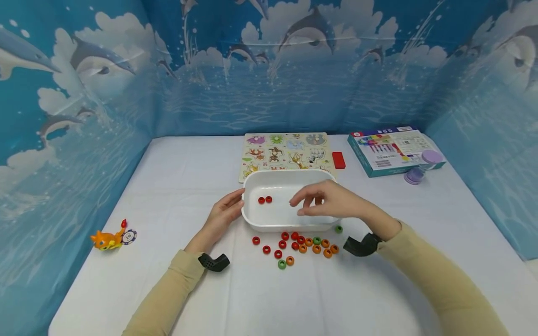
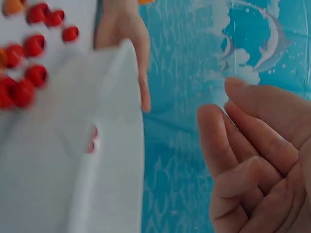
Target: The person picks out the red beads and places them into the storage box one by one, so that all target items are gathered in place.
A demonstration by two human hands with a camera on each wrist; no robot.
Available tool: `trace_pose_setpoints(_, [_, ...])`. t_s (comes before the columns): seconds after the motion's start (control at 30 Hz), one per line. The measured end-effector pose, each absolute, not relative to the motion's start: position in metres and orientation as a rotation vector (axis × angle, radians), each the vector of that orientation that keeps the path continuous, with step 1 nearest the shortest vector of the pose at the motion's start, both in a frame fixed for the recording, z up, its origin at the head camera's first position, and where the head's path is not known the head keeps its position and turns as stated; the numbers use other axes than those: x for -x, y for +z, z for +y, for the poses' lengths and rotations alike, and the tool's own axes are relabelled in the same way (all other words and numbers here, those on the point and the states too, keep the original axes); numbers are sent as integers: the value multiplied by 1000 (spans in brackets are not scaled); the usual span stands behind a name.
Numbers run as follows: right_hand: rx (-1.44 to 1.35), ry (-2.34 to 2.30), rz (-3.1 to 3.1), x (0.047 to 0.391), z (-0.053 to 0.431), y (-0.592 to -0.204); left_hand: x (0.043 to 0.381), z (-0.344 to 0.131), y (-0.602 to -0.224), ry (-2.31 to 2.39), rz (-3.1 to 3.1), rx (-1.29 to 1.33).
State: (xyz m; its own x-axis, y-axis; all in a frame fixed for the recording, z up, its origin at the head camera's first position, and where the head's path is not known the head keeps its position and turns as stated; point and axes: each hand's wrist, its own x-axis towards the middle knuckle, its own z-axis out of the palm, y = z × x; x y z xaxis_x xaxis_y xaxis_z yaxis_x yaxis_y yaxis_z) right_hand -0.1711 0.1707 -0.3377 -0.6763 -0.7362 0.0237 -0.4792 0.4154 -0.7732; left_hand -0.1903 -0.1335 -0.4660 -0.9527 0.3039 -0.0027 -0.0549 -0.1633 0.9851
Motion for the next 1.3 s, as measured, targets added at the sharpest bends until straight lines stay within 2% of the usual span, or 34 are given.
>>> trace_pose_setpoints(0.23, [935,-1256,2419,118,181,-385,190,-134,-466,2195,1871,-269])
trace_pose_setpoints(0.5, [877,-1364,2661,102,174,-434,191,-136,-466,2203,1872,-285])
trace_pose_setpoints(0.8, [678,-1216,2896,100,170,-448,191,-135,-466,2210,1840,-282])
trace_pose_setpoints(1.3, [683,-1111,2950,102,168,-447,193,-136,-463,2173,1869,-278])
